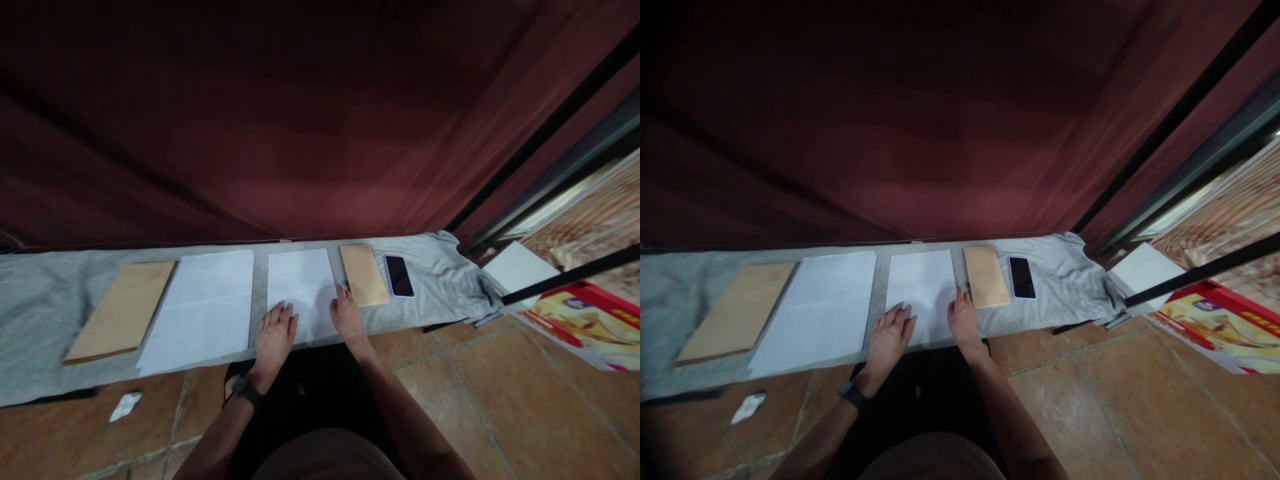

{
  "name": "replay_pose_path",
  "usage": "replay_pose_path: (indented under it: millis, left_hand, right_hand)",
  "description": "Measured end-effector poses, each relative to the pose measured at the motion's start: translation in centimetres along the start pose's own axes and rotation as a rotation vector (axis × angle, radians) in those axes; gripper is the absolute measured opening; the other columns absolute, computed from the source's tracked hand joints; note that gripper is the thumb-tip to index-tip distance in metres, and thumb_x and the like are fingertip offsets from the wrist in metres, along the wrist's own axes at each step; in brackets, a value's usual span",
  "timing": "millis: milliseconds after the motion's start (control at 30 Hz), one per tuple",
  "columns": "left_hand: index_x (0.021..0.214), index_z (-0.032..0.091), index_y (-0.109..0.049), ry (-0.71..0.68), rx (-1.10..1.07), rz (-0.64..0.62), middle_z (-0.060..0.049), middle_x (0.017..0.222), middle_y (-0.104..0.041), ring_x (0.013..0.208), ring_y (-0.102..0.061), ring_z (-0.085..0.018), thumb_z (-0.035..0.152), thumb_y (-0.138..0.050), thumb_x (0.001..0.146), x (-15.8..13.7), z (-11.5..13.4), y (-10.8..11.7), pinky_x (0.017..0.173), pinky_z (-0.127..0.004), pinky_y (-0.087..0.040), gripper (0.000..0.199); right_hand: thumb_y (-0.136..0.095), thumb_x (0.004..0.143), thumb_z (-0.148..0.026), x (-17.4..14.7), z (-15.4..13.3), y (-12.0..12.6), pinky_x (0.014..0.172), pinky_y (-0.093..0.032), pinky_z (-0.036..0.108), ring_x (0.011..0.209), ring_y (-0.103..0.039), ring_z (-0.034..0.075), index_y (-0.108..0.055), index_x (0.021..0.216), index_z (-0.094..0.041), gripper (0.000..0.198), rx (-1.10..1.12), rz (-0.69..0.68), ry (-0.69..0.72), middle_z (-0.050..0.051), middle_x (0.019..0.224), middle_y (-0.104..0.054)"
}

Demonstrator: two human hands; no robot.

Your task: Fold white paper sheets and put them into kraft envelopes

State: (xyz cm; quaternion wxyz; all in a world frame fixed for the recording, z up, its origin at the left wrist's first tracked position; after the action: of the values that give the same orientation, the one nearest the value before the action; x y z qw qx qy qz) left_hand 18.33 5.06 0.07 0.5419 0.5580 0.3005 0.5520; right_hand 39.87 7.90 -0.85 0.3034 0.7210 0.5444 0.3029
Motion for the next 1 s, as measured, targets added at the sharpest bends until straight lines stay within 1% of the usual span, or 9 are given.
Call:
replay_pose_path:
  millis: [67, 133, 200, 333, 433, 667, 833, 933, 1000]
  left_hand:
    - [0.135, 0.014, -0.062, -0.03, -0.035, 0.029, -0.017, 0.143, -0.06, 0.13, -0.058, -0.032, 0.036, -0.036, 0.104, 0.7, 0.6, -0.1, 0.106, -0.049, -0.049, 0.045]
    - [0.141, 0.01, -0.056, -0.068, -0.084, 0.054, -0.019, 0.15, -0.054, 0.139, -0.05, -0.031, 0.034, -0.032, 0.104, 2.3, 1.4, -0.2, 0.112, -0.049, -0.045, 0.049]
    - [0.145, 0.005, -0.051, -0.11, -0.131, 0.054, -0.02, 0.156, -0.047, 0.147, -0.041, -0.03, 0.031, -0.029, 0.104, 4.6, 2.1, -0.6, 0.119, -0.049, -0.039, 0.053]
    - [0.147, 0.005, -0.049, -0.13, -0.162, -0.02, -0.018, 0.159, -0.043, 0.152, -0.034, -0.028, 0.033, -0.024, 0.105, 9.8, 1.7, -2.5, 0.123, -0.049, -0.033, 0.057]
    - [0.149, 0.008, -0.049, -0.1, -0.114, -0.078, -0.017, 0.16, -0.043, 0.153, -0.032, -0.03, 0.038, -0.023, 0.105, 12.2, 0.4, -4.1, 0.124, -0.051, -0.03, 0.059]
    - [0.156, 0.012, -0.04, 0.019, 0.008, -0.096, -0.016, 0.165, -0.033, 0.156, -0.024, -0.03, 0.041, -0.028, 0.105, 12.0, -2.4, -6.0, 0.126, -0.052, -0.021, 0.06]
    - [0.155, 0.0, -0.038, 0.142, 0.041, -0.038, -0.024, 0.162, -0.034, 0.154, -0.03, -0.033, 0.039, -0.027, 0.104, 11.5, -4.6, -5.1, 0.126, -0.053, -0.021, 0.065]
    - [0.153, 0.0, -0.04, 0.144, 0.043, -0.02, -0.024, 0.161, -0.037, 0.153, -0.03, -0.032, 0.036, -0.026, 0.103, 12.7, -4.7, -4.6, 0.126, -0.054, -0.019, 0.063]
    - [0.154, 0.004, -0.041, 0.093, 0.024, -0.04, -0.018, 0.162, -0.038, 0.155, -0.027, -0.029, 0.033, -0.025, 0.103, 13.9, -3.9, -4.9, 0.127, -0.052, -0.018, 0.06]
  right_hand:
    - [-0.048, 0.096, -0.016, -0.6, -2.1, -0.1, 0.106, -0.05, 0.043, 0.123, -0.062, 0.028, -0.056, 0.143, -0.014, 0.047, -0.107, 0.038, 0.151, 0.018, 0.132, -0.065]
    - [-0.044, 0.101, -0.02, -0.8, -4.3, -1.1, 0.113, -0.047, 0.041, 0.132, -0.057, 0.025, -0.057, 0.143, -0.015, 0.045, -0.088, 0.018, 0.293, 0.016, 0.143, -0.06]
    - [-0.039, 0.104, -0.022, -0.3, -5.9, -2.5, 0.117, -0.044, 0.037, 0.137, -0.053, 0.021, -0.057, 0.143, -0.014, 0.044, -0.037, -0.01, 0.357, 0.013, 0.148, -0.057]
    - [-0.036, 0.105, -0.02, 2.4, -7.1, -5.1, 0.122, -0.036, 0.041, 0.145, -0.046, 0.022, -0.053, 0.147, -0.011, 0.047, -0.104, -0.034, 0.358, 0.014, 0.153, -0.053]
    - [-0.037, 0.106, -0.023, 4.2, -6.9, -6.4, 0.123, -0.032, 0.044, 0.148, -0.04, 0.024, -0.05, 0.151, -0.012, 0.047, -0.207, -0.049, 0.358, 0.013, 0.158, -0.046]
    - [-0.041, 0.107, -0.039, 5.3, -5.1, -7.0, 0.123, -0.03, 0.05, 0.15, -0.037, 0.03, -0.043, 0.155, -0.013, 0.055, -0.304, 0.024, 0.356, 0.016, 0.162, -0.039]
    - [-0.038, 0.107, -0.032, 7.2, -3.7, -5.7, 0.123, -0.029, 0.052, 0.148, -0.04, 0.033, -0.043, 0.153, -0.002, 0.055, -0.332, 0.068, 0.205, 0.022, 0.159, -0.041]
    - [-0.036, 0.107, -0.032, 9.5, -5.0, -6.0, 0.124, -0.028, 0.049, 0.148, -0.042, 0.031, -0.045, 0.151, 0.0, 0.054, -0.307, 0.039, 0.165, 0.022, 0.158, -0.043]
    - [-0.034, 0.108, -0.034, 10.8, -7.0, -7.2, 0.125, -0.028, 0.045, 0.149, -0.04, 0.027, -0.046, 0.153, -0.007, 0.053, -0.255, -0.009, 0.248, 0.015, 0.16, -0.042]
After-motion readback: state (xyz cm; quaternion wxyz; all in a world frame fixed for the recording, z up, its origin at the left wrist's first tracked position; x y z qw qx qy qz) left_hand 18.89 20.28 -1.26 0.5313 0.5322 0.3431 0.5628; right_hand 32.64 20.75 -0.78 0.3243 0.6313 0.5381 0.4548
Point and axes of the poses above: each hand's wrist, its own x-axis towards the middle knuckle, its own y-axis out of the back of the hand, z = x × y, the point moved 8 cm from there along x, towards the middle knuckle
